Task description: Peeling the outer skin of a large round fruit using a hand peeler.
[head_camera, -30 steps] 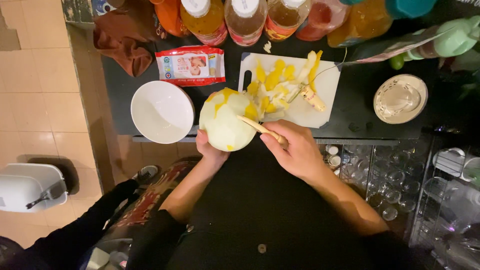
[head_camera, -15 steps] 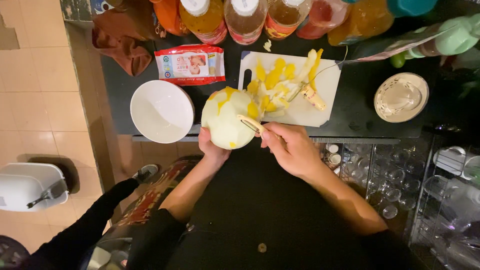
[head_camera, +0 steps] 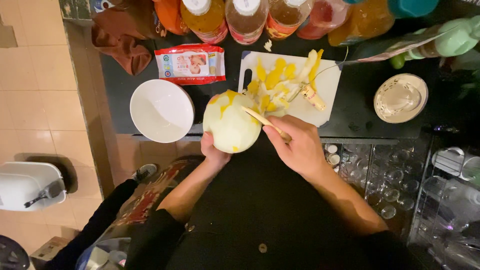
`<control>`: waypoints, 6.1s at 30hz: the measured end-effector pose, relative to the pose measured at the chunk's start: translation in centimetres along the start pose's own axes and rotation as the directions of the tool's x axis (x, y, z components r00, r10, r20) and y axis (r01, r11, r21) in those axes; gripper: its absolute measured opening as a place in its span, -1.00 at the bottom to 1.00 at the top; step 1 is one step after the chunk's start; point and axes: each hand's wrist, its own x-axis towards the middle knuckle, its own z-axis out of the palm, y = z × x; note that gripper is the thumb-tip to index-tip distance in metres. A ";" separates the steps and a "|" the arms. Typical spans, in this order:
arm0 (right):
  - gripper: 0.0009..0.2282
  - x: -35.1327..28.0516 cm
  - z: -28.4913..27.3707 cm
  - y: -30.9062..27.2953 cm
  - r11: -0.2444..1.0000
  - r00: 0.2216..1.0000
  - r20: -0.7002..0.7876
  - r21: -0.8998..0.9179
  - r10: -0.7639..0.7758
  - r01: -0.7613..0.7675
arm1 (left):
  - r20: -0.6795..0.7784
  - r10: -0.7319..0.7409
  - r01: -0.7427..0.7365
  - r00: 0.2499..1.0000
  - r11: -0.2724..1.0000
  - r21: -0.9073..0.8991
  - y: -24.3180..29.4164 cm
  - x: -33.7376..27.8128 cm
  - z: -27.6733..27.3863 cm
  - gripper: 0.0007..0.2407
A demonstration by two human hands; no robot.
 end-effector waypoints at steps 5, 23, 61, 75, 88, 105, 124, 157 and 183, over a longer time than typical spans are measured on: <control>-0.86 0.0 -0.4 -0.2 0.997 0.996 -0.025 0.004 -0.081 0.081 | -0.085 -0.056 0.058 0.995 0.998 0.029 -0.1 -0.3 -0.5 -0.18; -0.86 -0.3 -0.2 0.0 0.986 0.986 -0.017 0.005 -0.167 0.167 | -0.210 -0.074 0.041 0.975 0.987 -0.156 -3.6 -0.6 -3.4 -0.36; -0.82 0.1 2.0 14.2 0.848 0.923 0.063 0.377 0.379 -0.374 | -0.093 -0.280 0.249 0.956 0.936 -0.250 1.1 0.5 -1.6 -0.10; -0.87 0.2 3.7 16.5 0.739 0.944 0.030 0.615 0.328 -0.277 | 0.115 -0.328 0.348 0.938 0.885 -0.309 -0.7 0.1 -3.4 -0.11; -0.79 0.1 4.2 15.0 0.521 0.903 0.174 0.767 0.393 -0.375 | 0.014 -0.373 0.354 0.928 0.867 -0.350 -1.1 0.6 -3.6 -0.15; -0.73 0.2 3.8 15.0 0.535 0.931 0.091 0.797 0.353 -0.281 | -0.043 -0.346 0.304 0.937 0.870 -0.389 -3.6 1.0 -4.1 -0.25; -0.76 -0.1 3.1 14.0 0.295 0.943 0.152 0.925 0.295 -0.241 | 0.069 -0.292 0.287 0.954 0.822 -0.492 -1.6 2.3 -0.5 -0.29; -0.83 0.0 3.1 3.9 0.944 0.968 0.243 0.299 0.065 -0.139 | -0.116 -0.229 0.181 0.966 0.928 -0.326 -2.5 1.5 -2.5 -0.25; -0.84 1.2 4.2 2.6 0.983 0.997 -0.061 0.177 -0.043 0.053 | -0.292 -0.052 -0.018 0.955 0.973 -0.231 -3.4 1.4 -2.1 -0.34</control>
